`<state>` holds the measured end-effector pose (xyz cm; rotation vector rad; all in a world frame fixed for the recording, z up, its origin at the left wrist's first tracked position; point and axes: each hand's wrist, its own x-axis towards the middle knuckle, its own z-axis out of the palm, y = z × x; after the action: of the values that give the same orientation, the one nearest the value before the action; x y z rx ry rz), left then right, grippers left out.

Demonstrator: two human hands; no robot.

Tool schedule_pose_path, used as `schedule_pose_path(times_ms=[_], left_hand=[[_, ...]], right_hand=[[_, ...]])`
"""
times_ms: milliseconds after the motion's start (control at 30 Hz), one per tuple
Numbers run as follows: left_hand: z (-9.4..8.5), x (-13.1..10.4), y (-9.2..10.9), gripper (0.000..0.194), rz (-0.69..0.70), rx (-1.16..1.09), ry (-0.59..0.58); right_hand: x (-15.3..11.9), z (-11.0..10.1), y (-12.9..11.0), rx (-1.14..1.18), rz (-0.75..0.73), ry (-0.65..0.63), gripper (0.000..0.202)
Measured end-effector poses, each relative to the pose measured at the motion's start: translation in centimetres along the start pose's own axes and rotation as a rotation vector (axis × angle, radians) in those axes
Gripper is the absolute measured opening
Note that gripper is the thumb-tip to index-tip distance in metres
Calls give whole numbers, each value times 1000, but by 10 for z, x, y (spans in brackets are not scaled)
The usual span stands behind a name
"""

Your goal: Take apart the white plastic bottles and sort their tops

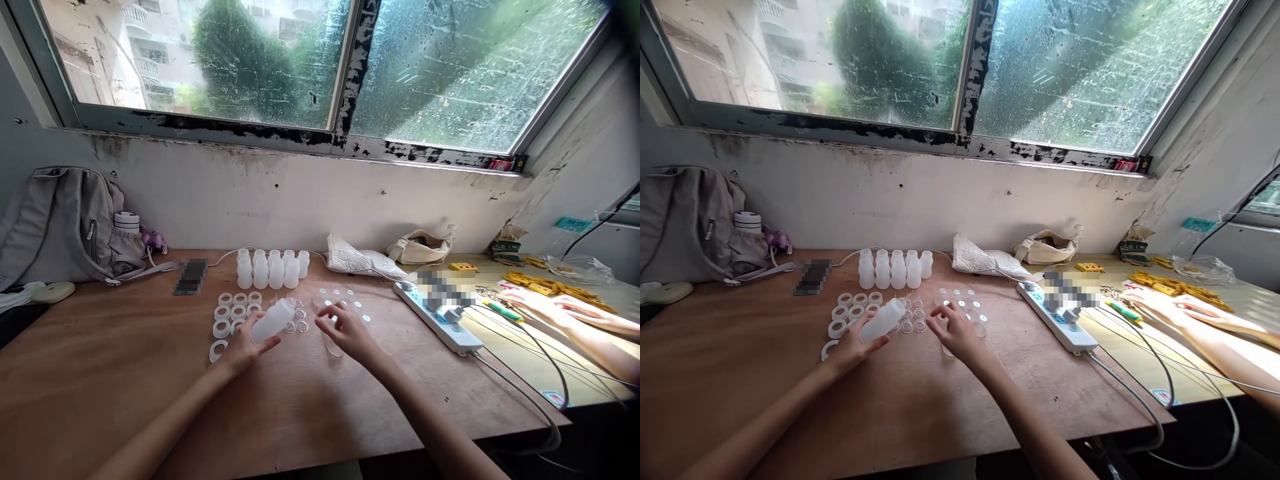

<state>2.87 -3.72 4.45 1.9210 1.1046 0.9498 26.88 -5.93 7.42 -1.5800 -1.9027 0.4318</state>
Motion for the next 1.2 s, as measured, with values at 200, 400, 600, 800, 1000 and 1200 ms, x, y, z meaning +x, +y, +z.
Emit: schedule_pose_path(times_ms=[200,400,600,800,1000,1200], left_hand=[[-5,-3,-10,33,107,127,62],[-8,-5,-18,38,290,389,144],[-28,0,-35,37,351,526,237],[-40,6,-55,38,346,635,246],[-40,7,-52,37,361,624,156],[-36,2,-41,36,344,487,52]], right_hand=[[-23,-16,35,-278,94,-254,28],[-11,-2,14,19,-7,-275,21],[26,27,-5,510,4,-32,28],[40,78,8,906,142,139,29],[29,89,15,963,128,145,31],[23,83,8,893,65,92,25]])
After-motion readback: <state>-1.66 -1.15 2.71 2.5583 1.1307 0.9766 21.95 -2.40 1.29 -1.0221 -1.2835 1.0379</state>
